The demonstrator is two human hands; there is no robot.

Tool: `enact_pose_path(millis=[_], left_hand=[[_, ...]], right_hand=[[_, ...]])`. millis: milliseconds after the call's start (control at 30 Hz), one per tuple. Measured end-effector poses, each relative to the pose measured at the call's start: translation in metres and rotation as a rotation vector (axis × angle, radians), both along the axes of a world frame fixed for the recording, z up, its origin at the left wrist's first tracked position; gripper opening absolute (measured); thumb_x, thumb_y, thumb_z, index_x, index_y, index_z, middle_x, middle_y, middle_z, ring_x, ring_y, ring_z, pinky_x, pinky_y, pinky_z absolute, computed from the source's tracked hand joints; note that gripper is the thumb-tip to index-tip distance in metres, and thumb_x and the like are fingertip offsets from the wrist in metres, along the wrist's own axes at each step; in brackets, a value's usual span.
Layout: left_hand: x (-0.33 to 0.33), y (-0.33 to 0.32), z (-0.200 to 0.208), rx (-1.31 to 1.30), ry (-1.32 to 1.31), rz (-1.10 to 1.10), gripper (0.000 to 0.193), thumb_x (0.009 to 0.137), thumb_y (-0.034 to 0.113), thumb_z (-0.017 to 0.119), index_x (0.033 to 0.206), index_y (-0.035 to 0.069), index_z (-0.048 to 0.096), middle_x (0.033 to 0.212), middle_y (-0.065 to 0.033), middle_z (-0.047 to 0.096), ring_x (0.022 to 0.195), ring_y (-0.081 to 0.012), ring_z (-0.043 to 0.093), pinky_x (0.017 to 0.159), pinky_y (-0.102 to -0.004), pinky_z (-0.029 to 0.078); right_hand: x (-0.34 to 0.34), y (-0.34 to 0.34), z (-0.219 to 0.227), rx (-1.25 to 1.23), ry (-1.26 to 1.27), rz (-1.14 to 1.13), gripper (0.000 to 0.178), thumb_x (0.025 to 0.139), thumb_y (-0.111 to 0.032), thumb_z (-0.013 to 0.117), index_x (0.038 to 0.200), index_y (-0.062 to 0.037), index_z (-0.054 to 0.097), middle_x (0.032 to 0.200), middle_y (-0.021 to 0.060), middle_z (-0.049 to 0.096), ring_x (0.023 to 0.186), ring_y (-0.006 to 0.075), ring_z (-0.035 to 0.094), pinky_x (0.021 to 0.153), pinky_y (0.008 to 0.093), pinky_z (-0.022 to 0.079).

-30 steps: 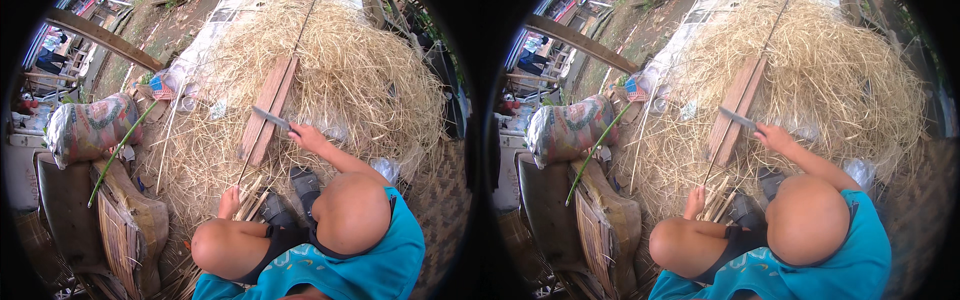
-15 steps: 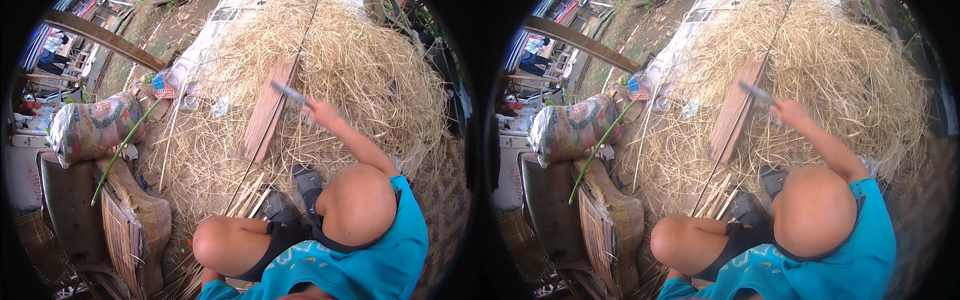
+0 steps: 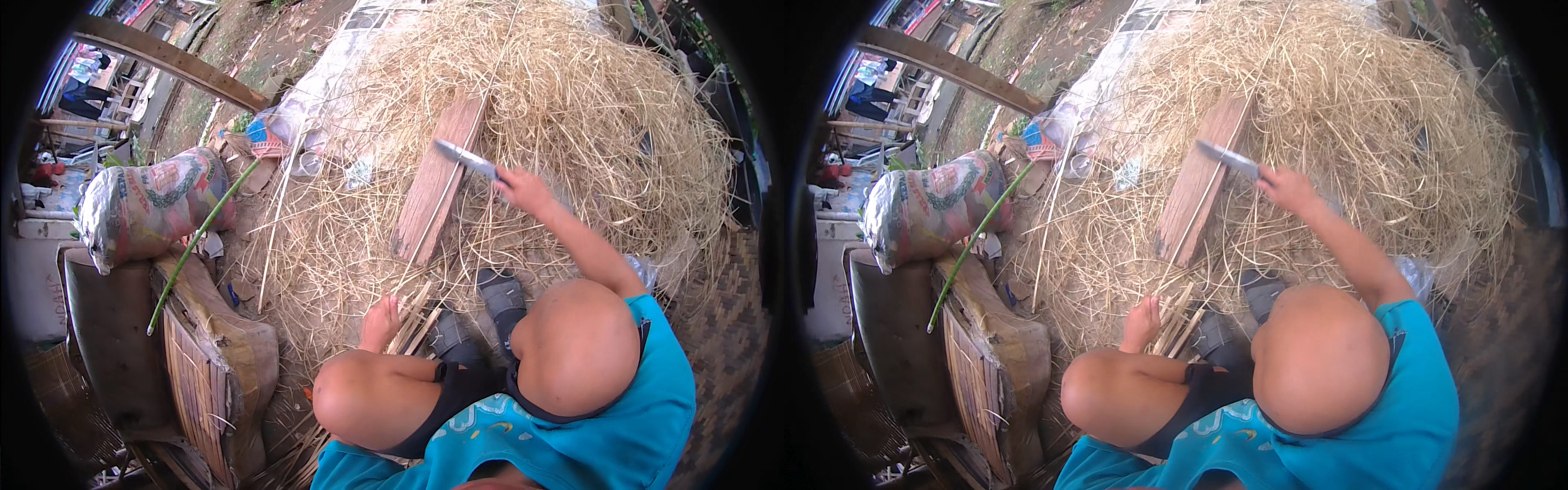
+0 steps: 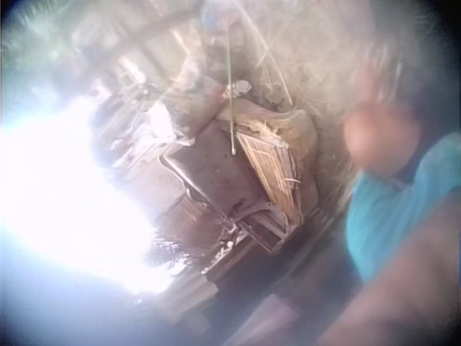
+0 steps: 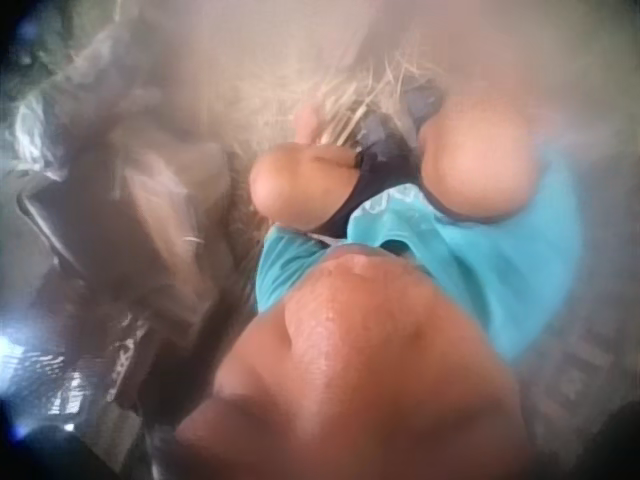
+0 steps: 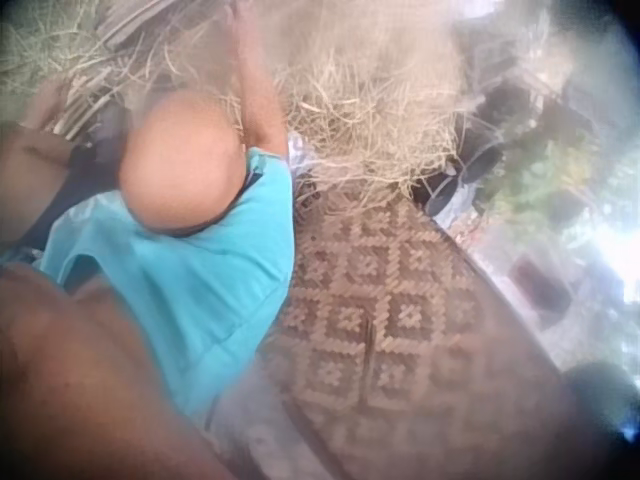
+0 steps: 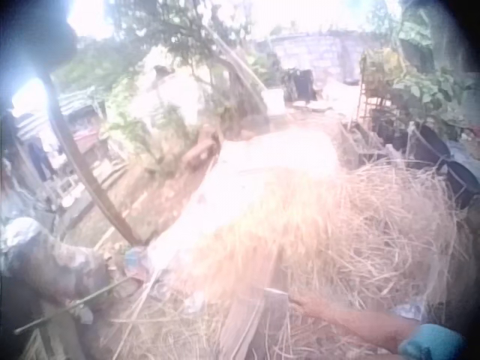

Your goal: The person sits on a pile of straw and uses a machete to split long bamboo stalks into thin strips. They repeatedly strike the bamboo against a wooden plank to separate the fibers, then gather the finished strips into a bundle.

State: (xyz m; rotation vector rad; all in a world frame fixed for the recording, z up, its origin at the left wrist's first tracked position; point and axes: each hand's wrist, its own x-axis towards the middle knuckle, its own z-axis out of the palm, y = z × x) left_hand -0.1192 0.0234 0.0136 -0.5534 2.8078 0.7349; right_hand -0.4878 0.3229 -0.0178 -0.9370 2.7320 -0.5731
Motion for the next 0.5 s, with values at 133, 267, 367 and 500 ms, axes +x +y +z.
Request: enact_pose_path(millis=[133,267,367,500], left_hand=[[0.011,-0.004,-0.014,0.053,0.039,0.091,0.042,0.109,0.035,0.041,0.096,0.001,0.061,0.075,-0.0290,0.065,0.071,-0.0507,0.064,0.066,-0.0603,0.048],[-0.010,-0.006,-0.010,0.331,-0.006,0.231,0.046,0.108,0.037,0.045,0.090,0.001,0.067,0.079,-0.0258,0.068,0.077,-0.0459,0.066,0.071,-0.0541,0.050],[0.010,-0.017,-0.013,0.339,-0.010,0.238,0.047,0.108,0.038,0.049,0.092,0.000,0.071,0.076,-0.0208,0.068,0.074,-0.0370,0.067,0.072,-0.0450,0.052],[0.077,-0.040,-0.016,0.415,-0.118,0.330,0.048,0.107,0.036,0.050,0.086,-0.003,0.070,0.074,-0.0187,0.069,0.074,-0.0283,0.067,0.071,-0.0413,0.051]], right_hand=[[-0.069,0.006,0.033,0.040,-0.009,-0.357,0.040,0.107,-0.044,0.046,0.125,-0.0110,0.058,0.087,0.0155,0.067,0.079,0.0325,0.071,0.071,0.0476,0.058],[0.047,-0.030,0.032,-0.066,-0.172,0.137,0.041,0.108,-0.044,0.046,0.136,-0.0150,0.054,0.084,0.0162,0.067,0.071,0.0326,0.069,0.069,0.0463,0.060],[0.063,-0.042,0.020,-0.056,-0.181,0.203,0.043,0.106,-0.046,0.048,0.134,-0.0133,0.055,0.087,0.0187,0.067,0.076,0.0380,0.070,0.072,0.0496,0.059],[0.024,-0.039,0.025,-0.141,-0.110,0.147,0.045,0.105,-0.047,0.050,0.133,-0.0118,0.055,0.092,0.0212,0.068,0.082,0.0421,0.070,0.075,0.0529,0.058]])
